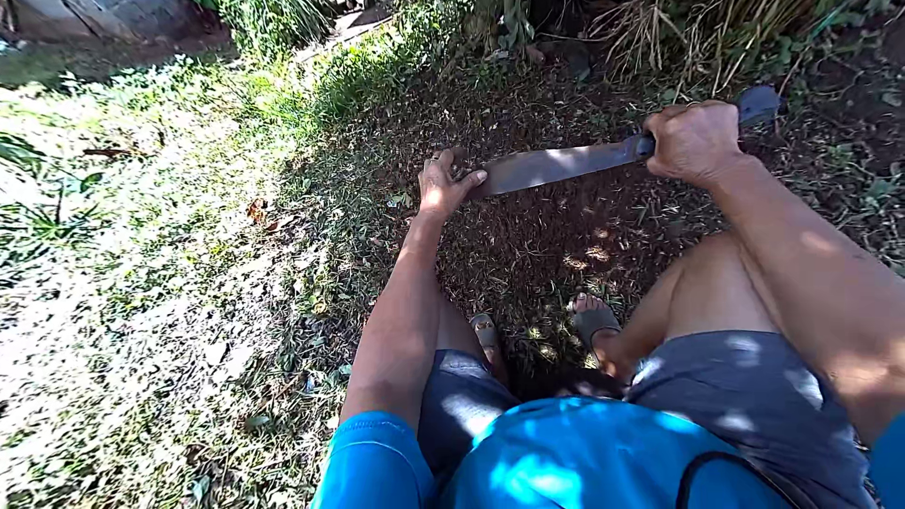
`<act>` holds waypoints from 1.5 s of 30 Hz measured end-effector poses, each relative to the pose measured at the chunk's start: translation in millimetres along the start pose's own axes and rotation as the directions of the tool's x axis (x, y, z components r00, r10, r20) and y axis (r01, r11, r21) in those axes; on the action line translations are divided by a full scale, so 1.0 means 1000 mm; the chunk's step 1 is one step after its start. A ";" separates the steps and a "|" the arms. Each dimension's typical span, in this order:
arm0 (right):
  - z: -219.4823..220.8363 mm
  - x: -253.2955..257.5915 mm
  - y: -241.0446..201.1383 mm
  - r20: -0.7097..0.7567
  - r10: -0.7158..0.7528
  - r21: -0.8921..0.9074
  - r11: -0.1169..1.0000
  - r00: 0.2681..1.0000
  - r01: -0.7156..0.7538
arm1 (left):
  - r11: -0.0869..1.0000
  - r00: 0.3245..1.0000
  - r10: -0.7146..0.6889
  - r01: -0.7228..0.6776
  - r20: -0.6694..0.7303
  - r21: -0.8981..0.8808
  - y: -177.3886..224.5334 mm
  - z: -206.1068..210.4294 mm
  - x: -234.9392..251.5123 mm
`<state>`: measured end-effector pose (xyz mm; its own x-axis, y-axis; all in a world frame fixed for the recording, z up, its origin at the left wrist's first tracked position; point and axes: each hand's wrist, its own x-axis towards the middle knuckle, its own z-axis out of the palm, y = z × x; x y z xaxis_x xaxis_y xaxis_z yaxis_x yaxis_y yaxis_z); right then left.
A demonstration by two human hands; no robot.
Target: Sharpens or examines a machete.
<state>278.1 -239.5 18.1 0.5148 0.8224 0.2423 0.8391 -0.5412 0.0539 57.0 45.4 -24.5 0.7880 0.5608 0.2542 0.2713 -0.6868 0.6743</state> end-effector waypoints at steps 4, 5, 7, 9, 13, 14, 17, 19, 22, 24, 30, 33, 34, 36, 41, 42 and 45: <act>0.004 -0.004 -0.001 -0.079 -0.089 0.011 0.996 0.993 0.090 | 0.998 0.995 0.009 -0.002 0.099 -0.069 0.002 -0.002 -0.002; 0.005 -0.004 -0.001 -0.096 -0.104 0.014 0.994 0.990 0.106 | 0.995 0.994 0.008 0.003 0.111 -0.102 -0.001 -0.004 -0.002; 0.005 -0.005 -0.001 -0.109 -0.124 0.046 0.990 0.986 0.130 | 0.981 0.995 0.020 -0.001 0.098 -0.194 -0.008 -0.007 -0.003; 0.005 -0.005 -0.001 -0.122 -0.142 0.060 0.987 0.982 0.150 | 0.964 0.998 0.019 -0.003 0.057 -0.267 -0.012 -0.009 -0.004; 0.005 -0.005 -0.004 -0.145 -0.162 0.061 0.983 0.976 0.172 | 0.992 0.997 -0.037 0.029 -0.065 -0.125 -0.022 -0.009 0.001; 0.006 -0.005 -0.004 -0.144 -0.164 0.054 0.983 0.976 0.173 | 0.995 0.994 -0.059 0.052 -0.087 -0.083 -0.023 -0.009 0.003; 0.006 -0.005 -0.005 -0.131 -0.171 0.027 0.984 0.977 0.176 | 0.999 0.996 -0.023 0.019 -0.090 -0.046 -0.017 -0.010 0.000; 0.008 -0.005 -0.005 -0.135 -0.187 0.011 0.982 0.973 0.190 | 0.994 0.998 0.050 -0.046 0.038 -0.103 -0.009 -0.010 -0.004; 0.008 -0.005 -0.007 -0.129 -0.197 0.002 0.980 0.972 0.199 | 0.986 0.975 0.093 -0.062 0.200 -0.156 0.002 -0.004 -0.005; 0.008 -0.006 -0.009 -0.136 -0.207 0.015 0.977 0.969 0.211 | 0.985 0.965 0.083 -0.042 0.248 -0.167 0.004 -0.002 -0.005; 0.008 -0.007 -0.009 -0.185 -0.234 0.023 0.970 0.954 0.243 | 0.956 0.959 0.064 0.020 0.276 -0.291 -0.003 -0.011 -0.007; 0.007 -0.007 -0.007 -0.197 -0.231 0.029 0.970 0.953 0.241 | 0.952 0.966 0.059 0.022 0.251 -0.307 -0.012 -0.018 -0.008; 0.007 -0.007 -0.006 -0.197 -0.224 0.032 0.972 0.954 0.235 | 0.951 0.967 0.060 0.020 0.248 -0.310 -0.014 -0.020 -0.008; 0.006 -0.007 -0.003 -0.188 -0.203 0.040 0.976 0.961 0.214 | 0.950 0.965 0.068 0.015 0.254 -0.312 -0.017 -0.023 -0.009; 0.004 -0.009 0.001 -0.178 -0.180 0.041 0.981 0.967 0.190 | 0.971 0.969 0.044 0.016 0.244 -0.238 -0.028 -0.034 -0.014; 0.003 -0.010 0.003 -0.177 -0.171 0.044 0.982 0.969 0.182 | 0.975 0.975 0.025 0.025 0.221 -0.223 -0.031 -0.035 -0.015; 0.003 -0.011 0.008 -0.166 -0.131 0.044 0.989 0.977 0.140 | 0.967 0.991 -0.043 0.074 0.129 -0.243 -0.033 -0.038 -0.019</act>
<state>279.2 -252.6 13.0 0.3644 0.8456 0.3902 0.9097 -0.4128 0.0450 11.7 74.6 -24.7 0.8400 0.5259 0.1333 0.1862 -0.5102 0.8397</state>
